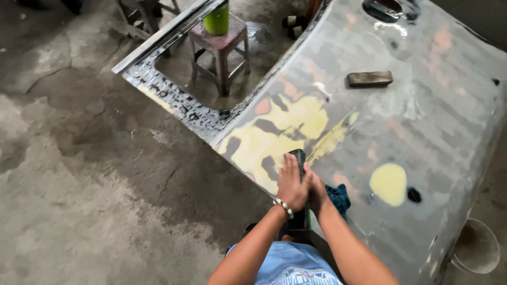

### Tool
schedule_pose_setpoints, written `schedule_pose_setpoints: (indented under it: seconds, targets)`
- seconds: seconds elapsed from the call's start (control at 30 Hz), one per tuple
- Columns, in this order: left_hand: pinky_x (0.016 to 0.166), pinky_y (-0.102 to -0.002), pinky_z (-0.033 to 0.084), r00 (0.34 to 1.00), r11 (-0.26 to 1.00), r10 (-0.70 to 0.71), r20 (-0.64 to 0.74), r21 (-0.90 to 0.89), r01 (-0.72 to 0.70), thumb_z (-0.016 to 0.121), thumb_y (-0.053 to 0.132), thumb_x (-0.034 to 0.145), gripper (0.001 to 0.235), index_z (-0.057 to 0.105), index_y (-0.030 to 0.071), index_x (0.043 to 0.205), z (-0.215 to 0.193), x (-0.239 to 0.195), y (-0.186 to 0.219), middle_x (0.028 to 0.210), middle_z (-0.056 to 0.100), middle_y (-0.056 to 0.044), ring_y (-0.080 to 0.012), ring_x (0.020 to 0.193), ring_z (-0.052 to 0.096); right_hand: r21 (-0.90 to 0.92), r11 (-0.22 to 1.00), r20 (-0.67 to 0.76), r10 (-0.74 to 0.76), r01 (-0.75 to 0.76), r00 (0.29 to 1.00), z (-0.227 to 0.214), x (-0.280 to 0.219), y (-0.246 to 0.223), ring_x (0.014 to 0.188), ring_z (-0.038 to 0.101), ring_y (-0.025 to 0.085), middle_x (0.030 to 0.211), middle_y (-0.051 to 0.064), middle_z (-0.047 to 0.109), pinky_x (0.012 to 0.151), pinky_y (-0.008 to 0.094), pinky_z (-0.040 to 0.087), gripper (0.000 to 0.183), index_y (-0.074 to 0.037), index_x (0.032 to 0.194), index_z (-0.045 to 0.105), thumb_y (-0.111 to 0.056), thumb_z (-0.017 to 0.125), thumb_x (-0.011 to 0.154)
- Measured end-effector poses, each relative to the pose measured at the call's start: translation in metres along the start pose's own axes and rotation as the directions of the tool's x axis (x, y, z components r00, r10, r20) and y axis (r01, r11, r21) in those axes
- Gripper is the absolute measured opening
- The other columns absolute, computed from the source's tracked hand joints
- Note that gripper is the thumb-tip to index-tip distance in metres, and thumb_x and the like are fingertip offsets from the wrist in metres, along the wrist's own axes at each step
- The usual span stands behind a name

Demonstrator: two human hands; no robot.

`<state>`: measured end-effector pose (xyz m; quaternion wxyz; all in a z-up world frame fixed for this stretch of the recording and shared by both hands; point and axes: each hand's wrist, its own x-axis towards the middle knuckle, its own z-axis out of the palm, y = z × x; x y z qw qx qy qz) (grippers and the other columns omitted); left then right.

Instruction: The person sands the surface of a large, silver car hood using a green sanding block. They hold a blue cloth in their left hand while sanding with their right hand, moving the block across the metal surface to smooth it.

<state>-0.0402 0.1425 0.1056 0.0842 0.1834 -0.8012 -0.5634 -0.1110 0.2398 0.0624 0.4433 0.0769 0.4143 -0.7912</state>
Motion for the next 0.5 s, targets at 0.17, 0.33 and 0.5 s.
schedule_pose_setpoints:
  seconds: [0.17,0.33,0.5]
  targets:
    - [0.129,-0.052,0.003,0.947,0.927,0.273,0.172,0.215,-0.306,0.052,0.053,0.101,0.093,0.018,-0.010,0.160,0.003,-0.035,0.016,0.169,0.014,-0.033,-0.0443,0.160,0.006,0.283,0.954,0.102,0.072,-0.098,0.992,-0.024,0.001,-0.021,0.118,0.061,0.032,0.131,0.015,0.064,0.105,0.047,0.047,0.068,0.000,0.140,0.052,-0.056,0.042,0.102]
    - [0.126,-0.053,0.011,0.935,0.933,0.312,0.166,0.130,-0.334,0.064,0.038,0.093,0.091,0.023,-0.011,0.158,-0.009,-0.052,0.032,0.167,0.019,-0.034,-0.0462,0.157,0.014,0.171,0.978,0.028,-0.128,0.121,0.991,0.019,-0.026,-0.039,0.105,0.066,0.033,0.119,0.019,0.067,0.097,0.047,0.053,0.079,0.005,0.139,0.055,-0.065,0.045,0.102]
    - [0.127,-0.052,0.017,0.912,0.882,0.378,0.156,0.239,-0.407,0.066,0.020,0.088,0.085,0.031,-0.010,0.159,-0.012,-0.052,0.028,0.166,0.028,-0.033,-0.0464,0.157,0.024,0.176,0.974,0.250,-0.184,0.142,0.951,0.032,-0.035,-0.047,0.102,0.068,0.036,0.115,0.020,0.067,0.089,0.052,0.055,0.088,0.007,0.140,0.053,-0.072,0.045,0.104]
